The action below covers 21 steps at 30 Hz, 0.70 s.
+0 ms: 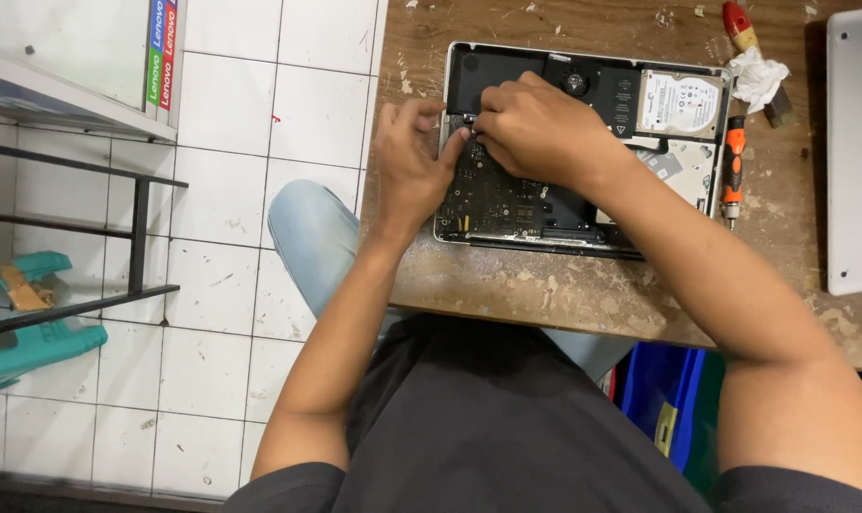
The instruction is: Cleaning internal components and disconnecting cables to remove the motherboard from a laptop.
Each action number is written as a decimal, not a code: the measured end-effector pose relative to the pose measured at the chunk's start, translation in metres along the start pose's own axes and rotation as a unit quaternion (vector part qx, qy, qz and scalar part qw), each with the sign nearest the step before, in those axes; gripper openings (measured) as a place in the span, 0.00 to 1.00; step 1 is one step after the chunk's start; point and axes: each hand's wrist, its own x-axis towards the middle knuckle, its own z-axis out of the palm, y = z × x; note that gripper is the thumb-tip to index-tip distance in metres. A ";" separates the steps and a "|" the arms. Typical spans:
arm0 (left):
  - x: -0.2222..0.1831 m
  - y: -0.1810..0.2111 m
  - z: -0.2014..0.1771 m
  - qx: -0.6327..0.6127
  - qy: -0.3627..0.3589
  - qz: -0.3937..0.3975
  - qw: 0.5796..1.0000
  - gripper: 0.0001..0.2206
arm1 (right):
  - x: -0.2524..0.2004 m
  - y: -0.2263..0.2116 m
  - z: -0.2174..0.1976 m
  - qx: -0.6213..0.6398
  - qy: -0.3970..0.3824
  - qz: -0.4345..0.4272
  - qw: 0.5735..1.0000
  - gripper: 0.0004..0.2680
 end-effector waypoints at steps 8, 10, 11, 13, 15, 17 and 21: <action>-0.002 -0.008 0.002 -0.057 -0.019 -0.022 0.998 0.04 | 0.014 -0.016 0.000 -0.164 -0.015 -0.005 0.986 0.11; -0.003 -0.012 0.004 -0.093 -0.004 -0.003 0.996 0.05 | 0.019 -0.020 0.003 -0.183 -0.019 0.010 0.983 0.07; -0.004 -0.011 0.003 -0.095 -0.007 -0.003 0.995 0.05 | 0.019 -0.021 0.002 -0.183 -0.020 0.014 0.983 0.07; -0.006 -0.009 0.001 -0.079 -0.022 -0.001 0.997 0.06 | 0.021 -0.024 -0.001 -0.183 -0.051 0.007 0.982 0.10; -0.007 -0.013 0.002 -0.079 -0.026 0.011 0.996 0.09 | 0.020 -0.029 0.006 -0.230 -0.016 0.006 0.973 0.12; -0.006 -0.012 0.000 -0.079 -0.028 0.025 0.996 0.11 | 0.025 -0.034 0.009 -0.278 0.021 0.004 0.960 0.15; -0.006 -0.010 -0.001 -0.077 -0.037 0.029 0.996 0.07 | 0.035 -0.041 0.015 -0.211 -0.070 0.025 0.975 0.14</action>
